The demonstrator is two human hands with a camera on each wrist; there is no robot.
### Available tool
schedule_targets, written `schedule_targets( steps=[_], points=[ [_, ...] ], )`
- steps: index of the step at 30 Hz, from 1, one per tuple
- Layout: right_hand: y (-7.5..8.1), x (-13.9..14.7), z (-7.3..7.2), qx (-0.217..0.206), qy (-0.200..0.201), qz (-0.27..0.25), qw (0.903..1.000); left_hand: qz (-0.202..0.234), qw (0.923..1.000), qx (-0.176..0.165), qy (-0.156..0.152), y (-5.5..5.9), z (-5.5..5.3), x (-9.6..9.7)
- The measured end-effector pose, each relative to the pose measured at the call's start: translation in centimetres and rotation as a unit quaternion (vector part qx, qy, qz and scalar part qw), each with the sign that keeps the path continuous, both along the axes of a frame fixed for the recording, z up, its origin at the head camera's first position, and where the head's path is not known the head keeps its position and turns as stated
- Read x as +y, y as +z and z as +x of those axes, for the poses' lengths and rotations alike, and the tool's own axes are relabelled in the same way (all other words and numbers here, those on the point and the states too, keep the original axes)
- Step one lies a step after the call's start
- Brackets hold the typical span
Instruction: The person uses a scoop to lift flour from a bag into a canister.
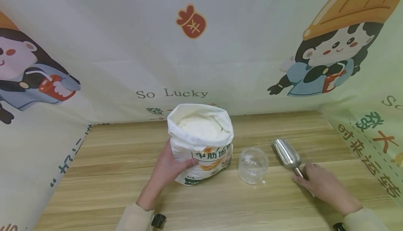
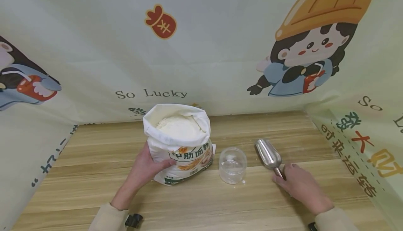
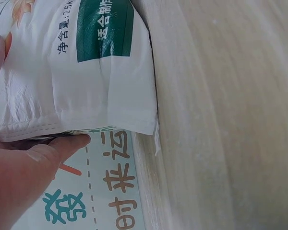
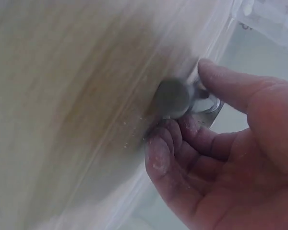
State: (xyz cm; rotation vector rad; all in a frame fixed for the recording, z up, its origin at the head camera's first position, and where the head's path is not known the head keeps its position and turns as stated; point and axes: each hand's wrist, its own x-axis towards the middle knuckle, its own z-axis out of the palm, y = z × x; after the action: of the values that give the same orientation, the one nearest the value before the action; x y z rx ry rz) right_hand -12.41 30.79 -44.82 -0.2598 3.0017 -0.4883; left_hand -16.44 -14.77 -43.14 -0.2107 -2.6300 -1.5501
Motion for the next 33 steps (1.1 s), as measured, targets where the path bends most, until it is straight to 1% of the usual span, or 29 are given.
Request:
schedule_targets(
  steps=[4, 8, 13, 16, 21, 26, 29, 33],
  points=[
    [-0.2, 0.2, 0.1, 0.011, 0.024, -0.007, 0.9996, -0.001, 1.0000, 0.003, 0.001, 0.0, 0.0, 0.0],
    [-0.3, 0.4, 0.1, 0.012, 0.036, -0.012, 0.9992, -0.002, 1.0000, 0.006, 0.002, -0.1, 0.0, 0.0],
    [0.0, 0.6, 0.1, -0.025, 0.017, -0.020, 0.9993, 0.001, 1.0000, 0.004, 0.004, -0.1, 0.0, 0.0],
    [0.1, 0.7, 0.3, -0.029, 0.011, -0.021, 0.9993, 0.004, 1.0000, 0.004, 0.006, -0.2, 0.0, 0.0],
    [0.5, 0.9, 0.4, 0.030, 0.012, -0.034, 0.9989, 0.005, 1.0000, 0.003, 0.006, -0.2, 0.0, 0.0],
    [2.1, 0.8, 0.2, 0.082, 0.005, -0.048, 0.9955, 0.006, 1.0000, 0.002, 0.008, -0.1, 0.0, 0.0],
    [3.1, 0.6, 0.1, 0.123, 0.011, -0.047, 0.9912, 0.004, 0.9999, 0.001, 0.009, 0.0, 0.1, 0.0],
    [4.3, 0.2, 0.0, 0.182, 0.021, -0.039, 0.9823, 0.001, 1.0000, 0.003, 0.007, 0.0, 0.0, 0.0]
  ],
)
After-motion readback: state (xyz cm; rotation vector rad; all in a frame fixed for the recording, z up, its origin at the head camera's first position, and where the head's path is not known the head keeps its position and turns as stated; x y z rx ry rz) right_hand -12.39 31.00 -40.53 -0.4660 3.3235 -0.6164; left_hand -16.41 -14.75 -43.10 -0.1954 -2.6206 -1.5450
